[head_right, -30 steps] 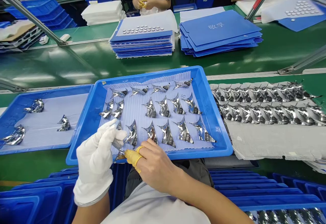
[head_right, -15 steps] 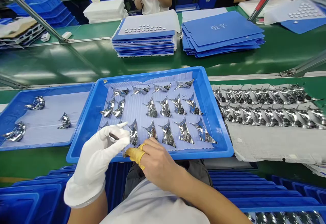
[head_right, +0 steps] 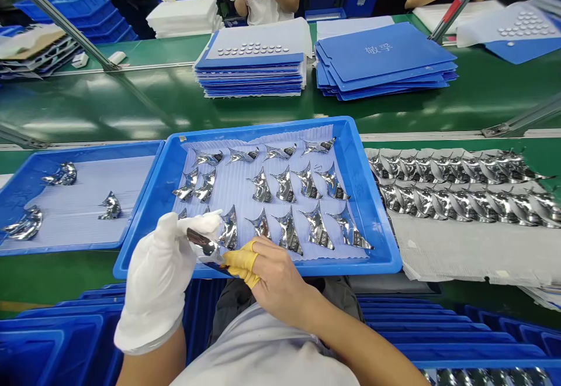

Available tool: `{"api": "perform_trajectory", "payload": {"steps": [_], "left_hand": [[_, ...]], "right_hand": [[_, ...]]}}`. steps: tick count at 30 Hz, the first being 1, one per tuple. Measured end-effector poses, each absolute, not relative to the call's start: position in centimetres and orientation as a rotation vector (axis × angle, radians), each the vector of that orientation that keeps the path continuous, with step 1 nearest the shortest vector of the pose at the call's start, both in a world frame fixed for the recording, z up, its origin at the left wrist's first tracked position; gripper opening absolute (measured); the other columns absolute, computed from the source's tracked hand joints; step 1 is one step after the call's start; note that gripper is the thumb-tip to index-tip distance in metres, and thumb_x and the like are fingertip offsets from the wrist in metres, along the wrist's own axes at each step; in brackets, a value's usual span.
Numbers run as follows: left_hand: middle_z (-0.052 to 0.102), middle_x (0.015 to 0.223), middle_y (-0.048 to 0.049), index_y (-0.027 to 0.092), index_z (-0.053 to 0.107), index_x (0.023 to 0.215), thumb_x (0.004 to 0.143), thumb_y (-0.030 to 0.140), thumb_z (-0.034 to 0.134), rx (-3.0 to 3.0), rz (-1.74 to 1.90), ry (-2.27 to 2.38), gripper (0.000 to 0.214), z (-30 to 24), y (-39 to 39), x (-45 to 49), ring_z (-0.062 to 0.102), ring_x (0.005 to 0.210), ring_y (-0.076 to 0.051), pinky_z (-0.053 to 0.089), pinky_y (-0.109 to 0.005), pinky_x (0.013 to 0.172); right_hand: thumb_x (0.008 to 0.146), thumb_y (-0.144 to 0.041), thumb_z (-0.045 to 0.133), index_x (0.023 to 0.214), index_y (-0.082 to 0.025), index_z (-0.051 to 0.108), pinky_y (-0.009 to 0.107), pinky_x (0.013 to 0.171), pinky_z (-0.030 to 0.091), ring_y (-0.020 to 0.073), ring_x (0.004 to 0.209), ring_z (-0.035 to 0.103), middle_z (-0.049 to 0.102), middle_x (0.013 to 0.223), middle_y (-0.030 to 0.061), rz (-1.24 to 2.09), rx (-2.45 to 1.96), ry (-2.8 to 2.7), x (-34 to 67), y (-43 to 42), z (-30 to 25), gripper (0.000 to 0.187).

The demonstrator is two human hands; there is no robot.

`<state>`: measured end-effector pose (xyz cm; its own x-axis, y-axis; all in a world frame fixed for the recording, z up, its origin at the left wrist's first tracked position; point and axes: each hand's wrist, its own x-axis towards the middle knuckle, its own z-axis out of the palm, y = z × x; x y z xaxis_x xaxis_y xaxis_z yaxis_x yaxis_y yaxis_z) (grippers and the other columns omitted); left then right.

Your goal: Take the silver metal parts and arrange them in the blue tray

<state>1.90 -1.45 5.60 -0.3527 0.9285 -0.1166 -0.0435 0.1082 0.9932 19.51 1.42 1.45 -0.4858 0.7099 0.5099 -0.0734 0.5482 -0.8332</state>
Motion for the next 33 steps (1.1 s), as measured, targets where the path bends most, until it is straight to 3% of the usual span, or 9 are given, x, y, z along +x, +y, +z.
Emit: {"api": "perform_trajectory", "payload": {"steps": [3, 6, 10, 14, 17, 20, 23, 27, 33], "left_hand": [[0.079, 0.099, -0.0059, 0.021, 0.082, 0.092, 0.096, 0.054, 0.048, 0.898, 1.375, 1.443, 0.047, 5.5, -1.6, 1.8, 0.070, 0.104, -0.029, 0.052, -0.041, 0.099], [0.075, 0.117, -0.0053, 0.023, 0.078, 0.109, 0.092, 0.046, 0.060, 0.894, 1.380, 1.361, 0.034, 5.0, -1.9, 1.6, 0.066, 0.116, -0.028, 0.049, -0.037, 0.105], [0.067, 0.133, -0.0077, 0.025, 0.065, 0.133, 0.080, 0.032, 0.078, 0.806, 1.252, 1.224, 0.055, 4.9, -1.8, 1.9, 0.065, 0.117, -0.029, 0.056, -0.031, 0.091], [0.069, 0.129, -0.0092, 0.022, 0.067, 0.129, 0.086, 0.035, 0.071, 0.767, 1.250, 1.268, 0.045, 5.1, -1.3, 2.5, 0.067, 0.113, -0.028, 0.056, -0.032, 0.092], [0.064, 0.138, -0.0048, 0.025, 0.069, 0.127, 0.091, 0.038, 0.064, 0.778, 1.251, 1.260, 0.038, 4.6, -1.2, 2.4, 0.058, 0.128, -0.025, 0.050, -0.031, 0.103], [0.058, 0.144, -0.0037, 0.028, 0.067, 0.131, 0.077, 0.042, 0.079, 0.810, 1.221, 1.191, 0.057, 4.3, -1.2, 2.0, 0.047, 0.139, -0.030, 0.047, -0.034, 0.108], [0.059, 0.142, -0.0054, 0.030, 0.061, 0.137, 0.066, 0.030, 0.088, 0.841, 1.159, 1.145, 0.075, 4.6, -1.1, 2.0, 0.057, 0.128, -0.032, 0.053, -0.034, 0.099], [0.073, 0.114, -0.0057, 0.026, 0.066, 0.131, 0.083, 0.028, 0.074, 0.764, 1.206, 1.202, 0.048, 5.1, -0.7, 2.5, 0.069, 0.099, -0.020, 0.056, -0.025, 0.084], [0.072, 0.091, -0.0038, 0.020, 0.069, 0.116, 0.078, 0.037, 0.078, 0.629, 1.279, 1.324, 0.042, 5.7, -0.3, 3.9, 0.067, 0.069, -0.015, 0.055, -0.025, 0.062]], "right_hand": [[0.102, -0.027, 0.049, 0.090, -0.020, 0.069, 0.029, 0.066, 0.049, 0.0154, 0.068, 0.055, 0.061, 0.070, 0.0021, 1.200, -0.552, -1.775, 19.6, 1.4, 2.0, 0.024], [0.101, -0.034, 0.051, 0.080, -0.019, 0.063, 0.027, 0.063, 0.048, 0.0139, 0.063, 0.054, 0.057, 0.064, 0.0000, 1.415, -0.646, -1.685, 19.7, 1.4, 2.7, 0.029], [0.096, -0.044, 0.057, 0.077, -0.019, 0.055, 0.024, 0.057, 0.047, 0.0102, 0.056, 0.055, 0.056, 0.064, -0.0031, 1.851, -0.714, -1.410, 19.6, 1.3, 3.4, 0.032], [0.089, -0.051, 0.064, 0.076, -0.019, 0.053, 0.024, 0.055, 0.049, 0.0089, 0.052, 0.056, 0.052, 0.063, -0.0054, 2.070, -0.725, -1.163, 19.3, 1.3, 3.5, 0.037], [0.086, -0.051, 0.067, 0.075, -0.019, 0.053, 0.023, 0.054, 0.048, 0.0087, 0.052, 0.056, 0.052, 0.063, -0.0059, 2.105, -0.715, -1.096, 19.1, 1.3, 3.3, 0.037], [0.086, -0.051, 0.067, 0.076, -0.019, 0.054, 0.023, 0.054, 0.048, 0.0086, 0.053, 0.055, 0.053, 0.064, -0.0057, 2.096, -0.717, -1.078, 19.1, 1.4, 3.3, 0.036], [0.086, -0.050, 0.067, 0.076, -0.019, 0.055, 0.023, 0.055, 0.048, 0.0082, 0.054, 0.054, 0.054, 0.065, -0.0057, 2.082, -0.713, -1.081, 19.2, 1.5, 3.3, 0.035], [0.087, -0.046, 0.067, 0.076, -0.018, 0.055, 0.021, 0.054, 0.047, 0.0073, 0.053, 0.053, 0.054, 0.064, -0.0061, 2.096, -0.694, -1.065, 19.1, 1.5, 3.2, 0.032], [0.086, -0.042, 0.072, 0.074, -0.017, 0.056, 0.021, 0.052, 0.046, 0.0091, 0.053, 0.057, 0.060, 0.061, -0.0029, 2.246, -0.612, -0.804, 18.6, 1.4, 2.9, 0.032]]}}
